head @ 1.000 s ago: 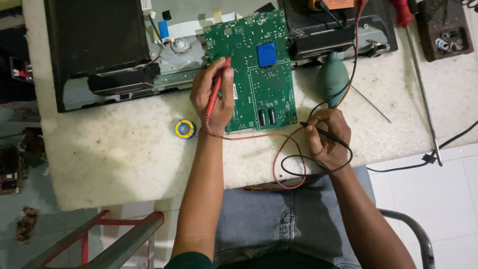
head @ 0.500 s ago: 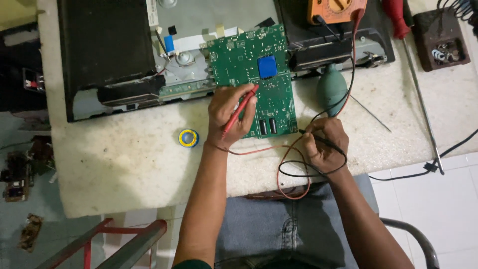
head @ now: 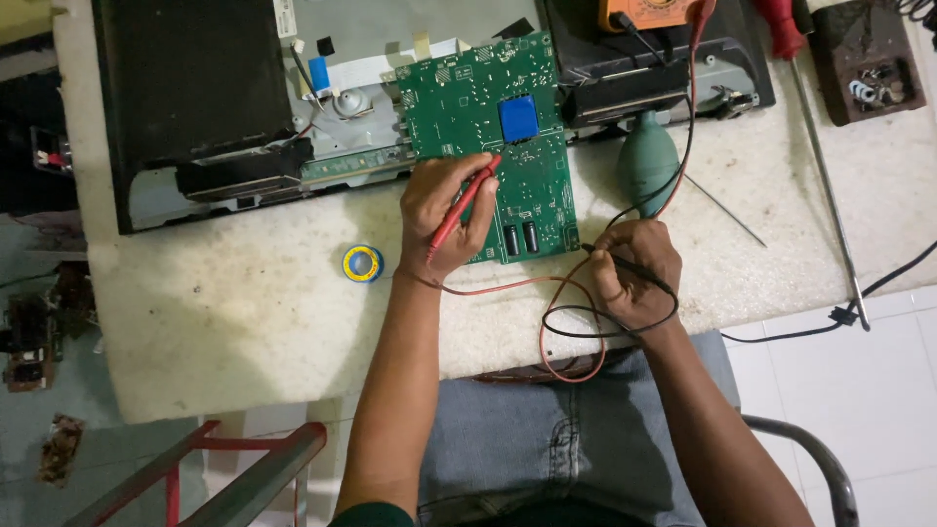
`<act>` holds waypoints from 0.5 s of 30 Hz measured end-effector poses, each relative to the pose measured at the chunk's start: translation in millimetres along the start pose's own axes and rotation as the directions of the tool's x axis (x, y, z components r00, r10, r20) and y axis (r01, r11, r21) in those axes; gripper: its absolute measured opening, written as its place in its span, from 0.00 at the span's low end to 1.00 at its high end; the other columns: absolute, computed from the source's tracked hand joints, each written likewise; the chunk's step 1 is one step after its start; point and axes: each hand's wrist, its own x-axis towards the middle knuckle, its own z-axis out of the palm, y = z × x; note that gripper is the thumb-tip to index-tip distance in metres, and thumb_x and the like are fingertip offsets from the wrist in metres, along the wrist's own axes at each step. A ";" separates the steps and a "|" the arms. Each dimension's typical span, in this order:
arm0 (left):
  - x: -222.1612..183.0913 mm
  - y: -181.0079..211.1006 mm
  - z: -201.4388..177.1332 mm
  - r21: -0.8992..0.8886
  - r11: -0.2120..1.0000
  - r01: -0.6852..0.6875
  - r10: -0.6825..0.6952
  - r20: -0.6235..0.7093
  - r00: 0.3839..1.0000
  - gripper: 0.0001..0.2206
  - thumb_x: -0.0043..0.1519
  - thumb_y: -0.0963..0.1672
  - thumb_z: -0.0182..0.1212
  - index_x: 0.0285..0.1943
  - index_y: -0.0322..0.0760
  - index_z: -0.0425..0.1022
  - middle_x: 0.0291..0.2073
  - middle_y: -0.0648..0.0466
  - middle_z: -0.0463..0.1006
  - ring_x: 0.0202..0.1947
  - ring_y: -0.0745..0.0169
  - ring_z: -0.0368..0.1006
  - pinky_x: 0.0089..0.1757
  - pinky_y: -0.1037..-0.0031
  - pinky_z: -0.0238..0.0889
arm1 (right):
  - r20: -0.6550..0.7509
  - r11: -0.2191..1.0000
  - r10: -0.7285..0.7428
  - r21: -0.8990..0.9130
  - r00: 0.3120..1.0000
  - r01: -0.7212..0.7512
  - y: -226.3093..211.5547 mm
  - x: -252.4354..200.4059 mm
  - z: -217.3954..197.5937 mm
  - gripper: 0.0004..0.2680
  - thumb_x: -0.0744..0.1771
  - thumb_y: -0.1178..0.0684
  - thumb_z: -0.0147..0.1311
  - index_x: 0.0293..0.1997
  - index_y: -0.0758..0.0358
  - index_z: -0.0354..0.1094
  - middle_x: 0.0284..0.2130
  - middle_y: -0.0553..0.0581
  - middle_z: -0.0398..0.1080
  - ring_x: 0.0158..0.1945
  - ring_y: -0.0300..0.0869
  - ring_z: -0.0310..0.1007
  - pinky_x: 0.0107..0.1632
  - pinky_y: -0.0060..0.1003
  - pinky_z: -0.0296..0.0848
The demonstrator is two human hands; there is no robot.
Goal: Testing a television main board with a multimeter to diagnose electrical issues.
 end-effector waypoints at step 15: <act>2.1 0.7 -2.8 -0.033 0.999 -0.009 0.010 0.022 1.000 0.08 0.62 0.40 0.65 0.49 0.37 0.81 0.38 0.52 0.84 0.38 0.55 0.79 0.48 0.70 0.67 | -0.007 1.000 0.013 -0.016 1.000 -0.013 8.2 -5.2 2.1 0.04 0.67 0.50 0.60 0.36 0.55 0.74 0.31 0.54 0.73 0.39 0.52 0.74 0.48 0.41 0.73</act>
